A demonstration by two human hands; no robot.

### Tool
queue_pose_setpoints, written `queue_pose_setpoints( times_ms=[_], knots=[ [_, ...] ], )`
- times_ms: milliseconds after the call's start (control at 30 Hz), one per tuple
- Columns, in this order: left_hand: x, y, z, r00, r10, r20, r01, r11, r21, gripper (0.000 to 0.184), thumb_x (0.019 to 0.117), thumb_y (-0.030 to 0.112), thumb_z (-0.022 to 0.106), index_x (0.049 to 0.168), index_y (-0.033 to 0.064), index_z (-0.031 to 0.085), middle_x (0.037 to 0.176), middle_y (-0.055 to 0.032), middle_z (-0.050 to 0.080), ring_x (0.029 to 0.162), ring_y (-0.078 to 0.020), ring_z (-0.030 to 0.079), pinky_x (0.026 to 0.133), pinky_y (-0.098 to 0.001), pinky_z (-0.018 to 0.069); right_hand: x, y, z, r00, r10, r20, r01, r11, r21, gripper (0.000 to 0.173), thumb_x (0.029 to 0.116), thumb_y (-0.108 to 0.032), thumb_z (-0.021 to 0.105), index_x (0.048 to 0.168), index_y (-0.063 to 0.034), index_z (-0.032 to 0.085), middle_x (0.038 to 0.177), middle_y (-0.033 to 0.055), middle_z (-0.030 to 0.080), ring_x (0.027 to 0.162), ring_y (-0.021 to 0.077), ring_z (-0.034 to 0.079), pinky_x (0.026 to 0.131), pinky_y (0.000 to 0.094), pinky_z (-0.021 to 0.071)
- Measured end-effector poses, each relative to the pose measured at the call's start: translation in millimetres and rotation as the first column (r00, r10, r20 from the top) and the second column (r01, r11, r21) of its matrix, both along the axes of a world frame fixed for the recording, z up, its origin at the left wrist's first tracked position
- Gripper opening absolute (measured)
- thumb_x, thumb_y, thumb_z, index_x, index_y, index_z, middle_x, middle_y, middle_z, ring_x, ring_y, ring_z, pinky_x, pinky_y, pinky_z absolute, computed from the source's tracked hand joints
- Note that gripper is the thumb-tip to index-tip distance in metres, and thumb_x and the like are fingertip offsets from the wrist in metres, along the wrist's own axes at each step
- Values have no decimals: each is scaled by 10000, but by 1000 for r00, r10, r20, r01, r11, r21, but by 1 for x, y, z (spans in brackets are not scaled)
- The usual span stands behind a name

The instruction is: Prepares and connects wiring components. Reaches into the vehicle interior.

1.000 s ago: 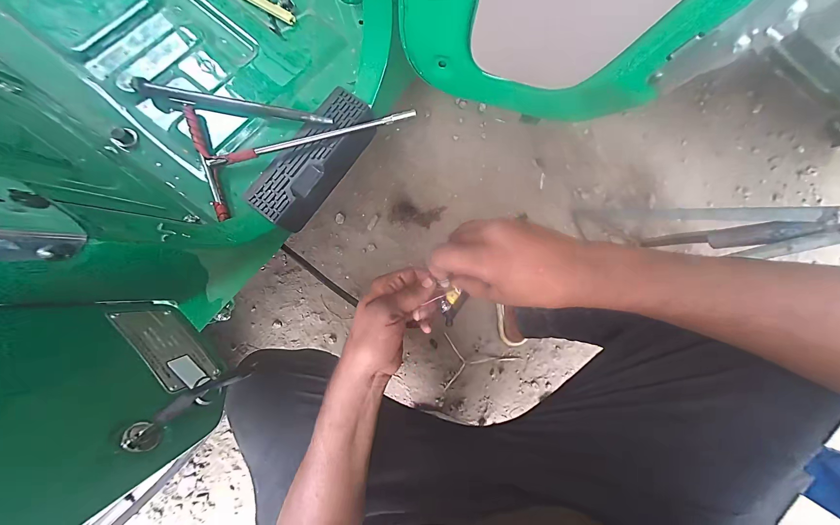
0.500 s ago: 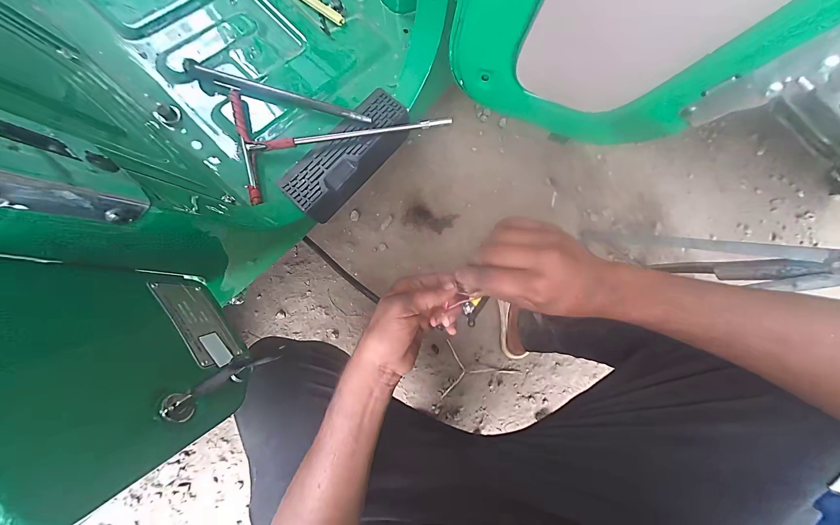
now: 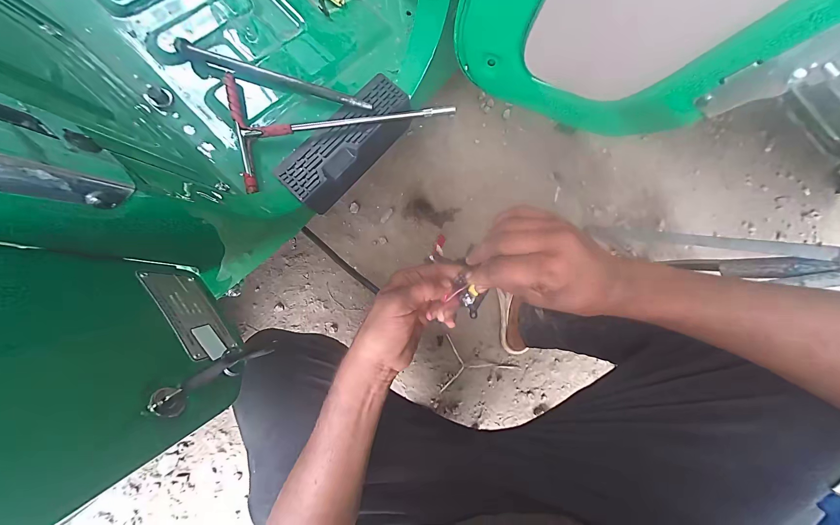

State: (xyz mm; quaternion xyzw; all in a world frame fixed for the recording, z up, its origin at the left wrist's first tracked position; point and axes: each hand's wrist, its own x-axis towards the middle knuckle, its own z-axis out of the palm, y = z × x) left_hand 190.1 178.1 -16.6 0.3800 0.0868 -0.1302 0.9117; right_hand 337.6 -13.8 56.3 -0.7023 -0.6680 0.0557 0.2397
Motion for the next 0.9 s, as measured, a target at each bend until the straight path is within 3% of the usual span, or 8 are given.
queue_pose_setpoints(
  times_ms=[133,200,267,400,600,667,800,900],
  knots=[
    [-1,-10,-2,980,22,196,-101,909,405,267,1058,132,497,1168,21,714,858,-58,656,754,-122,601,745,-298,538,-1,2,9,975,-162,-153,153,986,-74,190,1004,-199,606,945,-145,778,1041,-16,742,1044,146,671,953,379,533],
    [0,-17,-6,961,3,278,-202,693,692,249,1069,175,504,1076,94,740,823,7,681,730,-104,629,684,-299,550,1,1,12,973,-201,-117,190,977,-99,187,1007,-206,589,930,-154,752,980,-27,728,987,132,666,920,379,523],
    [-2,-25,-9,960,-20,281,-228,527,818,244,1057,235,532,1013,144,755,791,62,687,687,-51,631,629,-266,550,0,-1,13,969,-241,-61,232,965,-123,182,1011,-214,581,927,-149,729,918,-16,708,923,145,662,866,381,520],
    [-8,-44,-4,940,-82,331,-298,273,914,253,1036,277,562,964,152,769,816,63,704,747,-30,642,707,-237,547,7,-3,17,961,-274,35,276,949,-155,195,1014,-208,573,918,-116,714,883,29,701,907,200,671,852,392,530],
    [-21,-63,12,851,-270,450,-488,-93,868,204,1011,160,597,1024,50,768,812,-62,685,804,-237,636,735,-335,534,14,-4,15,950,-291,110,309,925,-222,195,1011,-212,578,924,-92,705,905,69,708,945,242,681,897,411,525],
    [-24,-61,11,824,-302,480,-530,-110,841,196,1010,150,610,1064,41,763,812,-72,667,806,-248,622,728,-337,530,19,-5,13,943,-325,71,332,915,-228,183,1015,-210,584,950,-102,717,896,53,698,917,212,675,863,391,538],
    [-29,-65,5,806,-207,554,-566,5,825,210,985,157,591,1001,54,773,799,-48,661,805,-206,600,724,-309,500,45,-2,24,809,-574,-124,555,817,-157,197,1047,-148,546,1070,-93,734,895,10,728,774,78,695,730,290,602],
    [-28,-57,0,817,-84,570,-567,58,821,219,1004,177,593,987,52,772,841,-50,699,830,-175,623,761,-299,509,40,-5,35,825,-511,-240,487,859,-156,170,1028,-164,597,1103,-101,735,921,-24,726,780,28,666,725,228,575]
  ],
)
